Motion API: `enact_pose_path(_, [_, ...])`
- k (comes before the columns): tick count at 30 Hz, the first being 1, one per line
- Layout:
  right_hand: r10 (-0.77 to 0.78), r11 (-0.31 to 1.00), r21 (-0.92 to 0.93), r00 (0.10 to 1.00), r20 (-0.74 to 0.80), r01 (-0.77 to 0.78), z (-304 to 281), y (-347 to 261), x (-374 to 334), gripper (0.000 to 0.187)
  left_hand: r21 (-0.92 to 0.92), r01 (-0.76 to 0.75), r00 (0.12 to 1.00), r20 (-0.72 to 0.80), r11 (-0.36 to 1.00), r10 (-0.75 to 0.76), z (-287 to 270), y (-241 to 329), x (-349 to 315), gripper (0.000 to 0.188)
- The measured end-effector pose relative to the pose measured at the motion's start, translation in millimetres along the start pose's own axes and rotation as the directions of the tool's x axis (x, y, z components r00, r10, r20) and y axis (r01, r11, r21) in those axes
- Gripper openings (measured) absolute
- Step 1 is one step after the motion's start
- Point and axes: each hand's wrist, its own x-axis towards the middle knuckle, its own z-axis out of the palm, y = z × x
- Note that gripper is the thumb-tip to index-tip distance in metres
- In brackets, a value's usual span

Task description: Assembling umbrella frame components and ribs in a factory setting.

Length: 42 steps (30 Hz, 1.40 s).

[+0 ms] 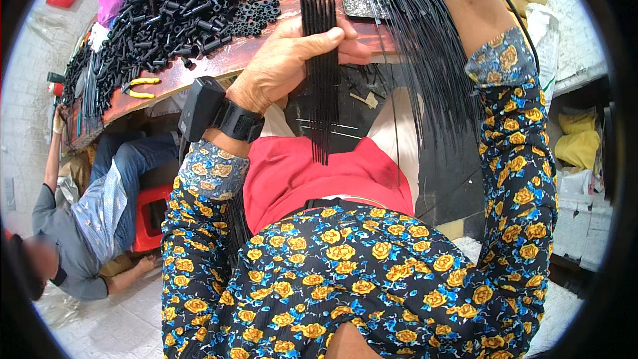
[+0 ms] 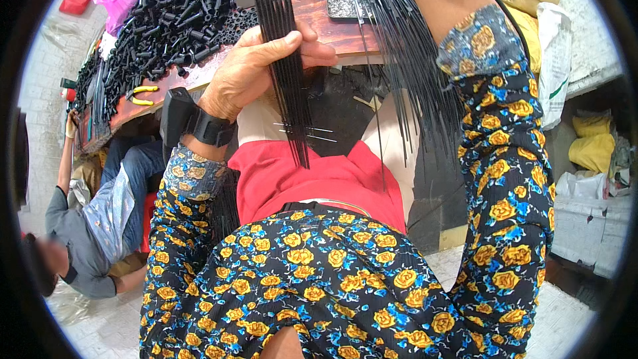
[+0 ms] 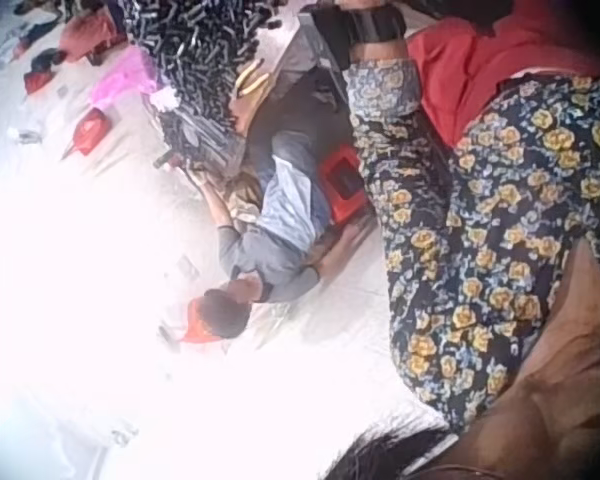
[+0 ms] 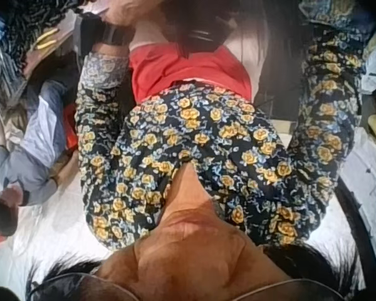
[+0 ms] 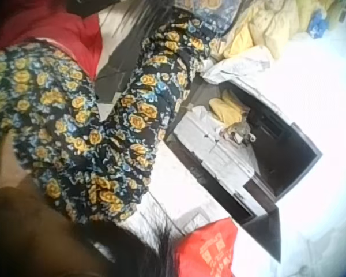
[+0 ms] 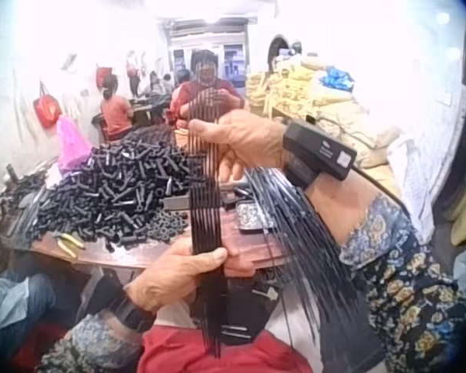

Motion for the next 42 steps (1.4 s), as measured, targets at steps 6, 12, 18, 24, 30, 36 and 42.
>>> enact_pose_path(6, [0.296, 0.891, -0.400, 0.943, 0.151, -0.216, 37, 60, -20, 0.026, -0.179, -0.002, 0.958, -0.283, 0.984, -0.050, -33, 7, -35, 0.026])
enact_pose_path(12, [0.343, 0.901, -0.419, 0.775, 0.531, -0.111, 69, 103, -66, 0.021, -0.307, -0.201, 0.933, -0.349, 0.930, 0.086, -32, -18, -41, 0.030])
enact_pose_path(18, [0.315, 0.848, -0.528, 0.834, 0.453, -0.034, 89, 101, -75, 0.017, -0.355, -0.311, 0.871, -0.477, 0.882, 0.116, -12, -25, -58, 0.026])
enact_pose_path(24, [0.434, 0.802, -0.586, 0.789, 0.435, -0.119, 92, 114, -63, 0.019, -0.283, -0.390, 0.746, -0.655, 0.876, 0.120, 6, -33, -102, 0.026])
enact_pose_path(30, [0.507, 0.818, -0.448, 0.819, 0.268, -0.360, 61, 85, -92, 0.020, -0.295, -0.389, 0.777, -0.613, 0.872, 0.139, -3, -5, -98, 0.025])
enact_pose_path(36, [0.464, 0.859, -0.325, 0.870, 0.168, -0.395, 65, 35, -123, 0.023, -0.335, -0.532, 0.739, -0.633, 0.778, 0.232, -21, 17, -96, 0.030])
enact_pose_path(42, [0.354, 0.934, -0.241, 0.790, 0.501, -0.266, 125, 17, -171, 0.023, -0.482, -0.610, 0.729, -0.652, 0.628, 0.207, -48, 33, -74, 0.025])
